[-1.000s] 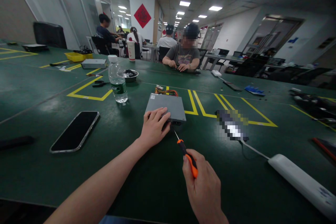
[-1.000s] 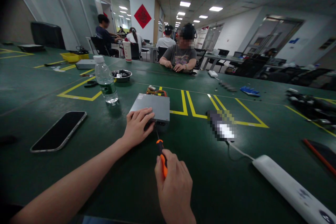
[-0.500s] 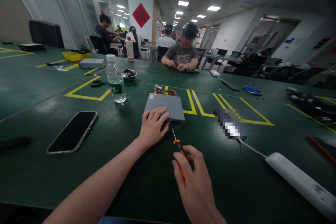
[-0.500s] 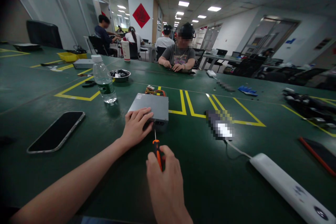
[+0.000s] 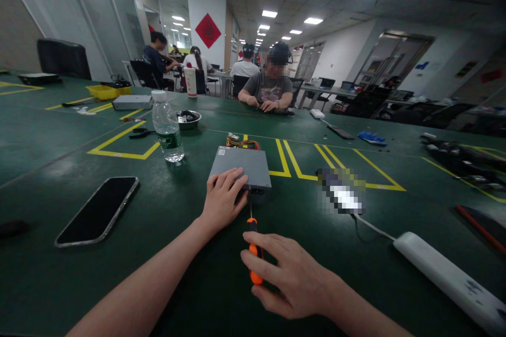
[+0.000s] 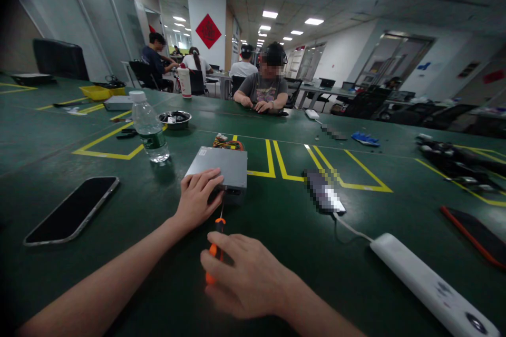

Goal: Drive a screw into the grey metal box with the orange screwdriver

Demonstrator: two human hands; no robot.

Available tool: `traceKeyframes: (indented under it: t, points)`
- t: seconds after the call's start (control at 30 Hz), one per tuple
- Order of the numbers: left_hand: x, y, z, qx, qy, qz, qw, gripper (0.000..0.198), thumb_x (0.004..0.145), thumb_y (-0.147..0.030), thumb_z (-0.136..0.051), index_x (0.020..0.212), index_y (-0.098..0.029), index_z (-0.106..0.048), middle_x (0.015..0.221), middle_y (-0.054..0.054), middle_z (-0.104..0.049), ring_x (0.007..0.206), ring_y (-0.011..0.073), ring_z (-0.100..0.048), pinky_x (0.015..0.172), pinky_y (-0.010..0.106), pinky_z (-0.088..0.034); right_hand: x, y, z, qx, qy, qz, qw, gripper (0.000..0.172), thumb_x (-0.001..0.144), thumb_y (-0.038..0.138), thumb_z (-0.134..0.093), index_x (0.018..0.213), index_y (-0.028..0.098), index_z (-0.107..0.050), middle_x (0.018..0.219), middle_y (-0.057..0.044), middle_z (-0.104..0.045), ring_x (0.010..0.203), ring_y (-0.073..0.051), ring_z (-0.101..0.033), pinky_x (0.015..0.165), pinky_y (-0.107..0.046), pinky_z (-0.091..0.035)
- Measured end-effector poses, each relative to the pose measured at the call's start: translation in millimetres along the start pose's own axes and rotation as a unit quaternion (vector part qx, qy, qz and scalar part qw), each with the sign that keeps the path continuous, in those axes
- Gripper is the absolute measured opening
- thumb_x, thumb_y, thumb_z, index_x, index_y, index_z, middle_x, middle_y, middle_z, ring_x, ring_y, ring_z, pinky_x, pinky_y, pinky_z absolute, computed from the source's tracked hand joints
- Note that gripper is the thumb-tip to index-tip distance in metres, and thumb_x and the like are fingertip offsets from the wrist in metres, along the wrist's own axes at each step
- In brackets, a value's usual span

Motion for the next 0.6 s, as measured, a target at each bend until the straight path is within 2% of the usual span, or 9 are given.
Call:
traceKeyframes:
  t: [0.1,0.23,0.33,0.47,0.6]
  points:
    - [0.2,0.4,-0.7,0.0,0.001,-0.002,1.0,0.028,0.084,-0.029,-0.049,0.111,-0.025,-0.052,0.127,0.005,-0.053,0.116,0.0228,-0.046,0.091,0.042,-0.028,-6.9,0.3,-4.1,0.021,-0.062,0.024,0.998,0.027,0.09,0.028,-0.039,0.105,0.011,-0.054,0.109,-0.016,-0.061,0.088,-0.016,-0.063,0.075,-0.027,-0.05]
    - [0.0,0.9,-1.5,0.003,0.006,0.002,1.0,0.028,0.084,-0.029,-0.049,0.112,-0.025,-0.052,0.128,0.005,-0.052,0.117,0.0228,-0.045,0.091,0.042,-0.028,-11.7,-0.8,-7.9,0.036,-0.131,0.005,0.991,0.013,0.087,0.025,-0.048,0.088,0.015,-0.055,0.104,-0.013,-0.065,0.074,-0.012,-0.064,0.073,-0.025,-0.051]
    - [0.0,0.5,-1.8,0.008,0.011,0.001,1.0,0.028,0.085,-0.03,-0.048,0.112,-0.025,-0.051,0.128,0.005,-0.052,0.118,0.0224,-0.045,0.092,0.041,-0.028,-10.7,-2.2,-6.8,0.035,-0.121,-0.014,0.992,0.019,0.09,0.031,-0.044,0.087,0.019,-0.057,0.101,-0.01,-0.065,0.079,-0.013,-0.064,0.073,-0.025,-0.052]
    - [0.6,-0.2,-1.5,0.01,0.011,0.006,1.0,0.028,0.085,-0.03,-0.048,0.112,-0.025,-0.052,0.128,0.005,-0.052,0.118,0.0224,-0.045,0.092,0.041,-0.028,-11.1,-2.2,-6.3,0.051,-0.089,-0.007,0.995,0.03,0.092,0.032,-0.032,0.106,0.019,-0.056,0.104,-0.013,-0.062,0.089,-0.016,-0.064,0.071,-0.026,-0.053]
    - [0.9,-1.2,-0.9,0.008,0.009,0.008,1.0,0.029,0.083,-0.029,-0.051,0.112,-0.025,-0.052,0.127,0.005,-0.053,0.116,0.0232,-0.046,0.091,0.042,-0.029,-16.2,-2.7,-13.7,0.056,-0.124,-0.019,0.99,0.02,0.091,0.029,-0.04,0.1,0.016,-0.053,0.104,-0.013,-0.064,0.084,-0.014,-0.065,0.074,-0.025,-0.052]
Point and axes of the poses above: each hand's wrist, its own x-axis towards the middle knuckle, its own z-axis out of the back of the hand, y = z × x, the point moved 4 cm from there along x, towards the middle knuckle
